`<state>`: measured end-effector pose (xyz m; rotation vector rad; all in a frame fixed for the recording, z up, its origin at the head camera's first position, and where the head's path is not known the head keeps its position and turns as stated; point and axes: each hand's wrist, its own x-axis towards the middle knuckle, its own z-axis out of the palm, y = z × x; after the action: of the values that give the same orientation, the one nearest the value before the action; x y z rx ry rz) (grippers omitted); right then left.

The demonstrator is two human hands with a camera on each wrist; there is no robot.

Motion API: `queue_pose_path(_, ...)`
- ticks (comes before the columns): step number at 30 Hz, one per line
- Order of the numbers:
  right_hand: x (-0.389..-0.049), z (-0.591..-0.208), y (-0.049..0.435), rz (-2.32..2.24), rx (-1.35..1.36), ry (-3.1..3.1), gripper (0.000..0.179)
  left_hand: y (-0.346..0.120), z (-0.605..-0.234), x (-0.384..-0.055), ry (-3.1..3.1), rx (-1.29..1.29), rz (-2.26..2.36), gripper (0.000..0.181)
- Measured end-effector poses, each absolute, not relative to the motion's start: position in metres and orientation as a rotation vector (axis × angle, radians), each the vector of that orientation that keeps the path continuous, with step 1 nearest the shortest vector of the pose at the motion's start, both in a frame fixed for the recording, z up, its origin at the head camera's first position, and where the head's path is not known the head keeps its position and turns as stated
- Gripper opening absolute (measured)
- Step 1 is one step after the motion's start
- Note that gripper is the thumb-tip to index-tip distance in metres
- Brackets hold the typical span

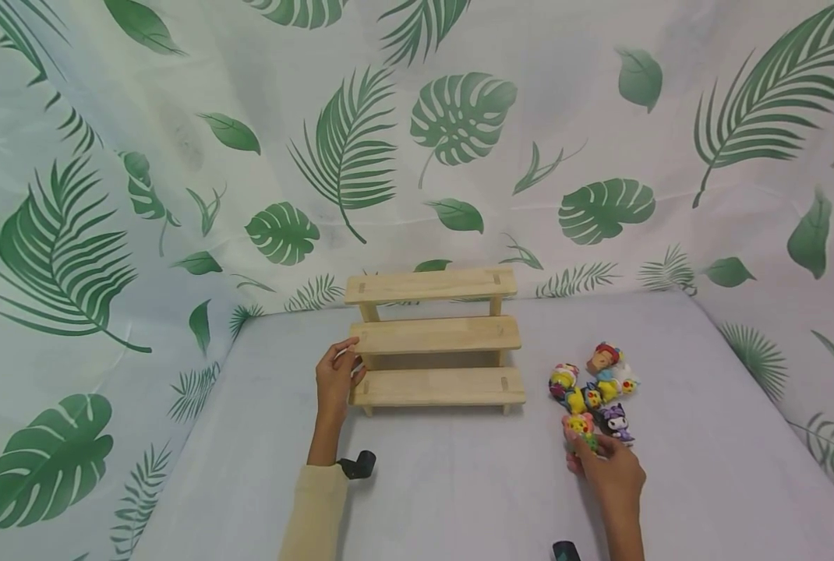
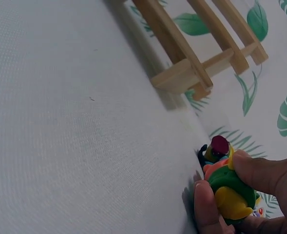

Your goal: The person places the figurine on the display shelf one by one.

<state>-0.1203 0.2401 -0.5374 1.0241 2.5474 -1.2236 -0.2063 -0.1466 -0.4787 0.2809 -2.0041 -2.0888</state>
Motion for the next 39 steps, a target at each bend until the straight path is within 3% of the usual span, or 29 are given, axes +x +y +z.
queue_pose_path(9,-0.117,-0.537,0.236,-1.295,1.067,2.463,0.083,-0.149,-0.480,-0.203,-1.998,0.283,-2.097,0.028)
queue_pose_path(20,-0.122,-0.529,0.231,-1.548,1.023,2.306,0.102,-0.149,-0.483,-0.204,-1.975,0.262,-2.115,0.027)
queue_pose_path(28,-0.135,-0.508,0.218,-1.924,0.794,2.251,0.084,-0.149,-0.482,-0.204,-1.985,0.269,-2.103,0.027)
queue_pose_path(39,-0.156,-0.480,0.197,-2.227,0.450,2.252,0.079,-0.148,-0.482,-0.207,-1.969,0.266,-2.112,0.028)
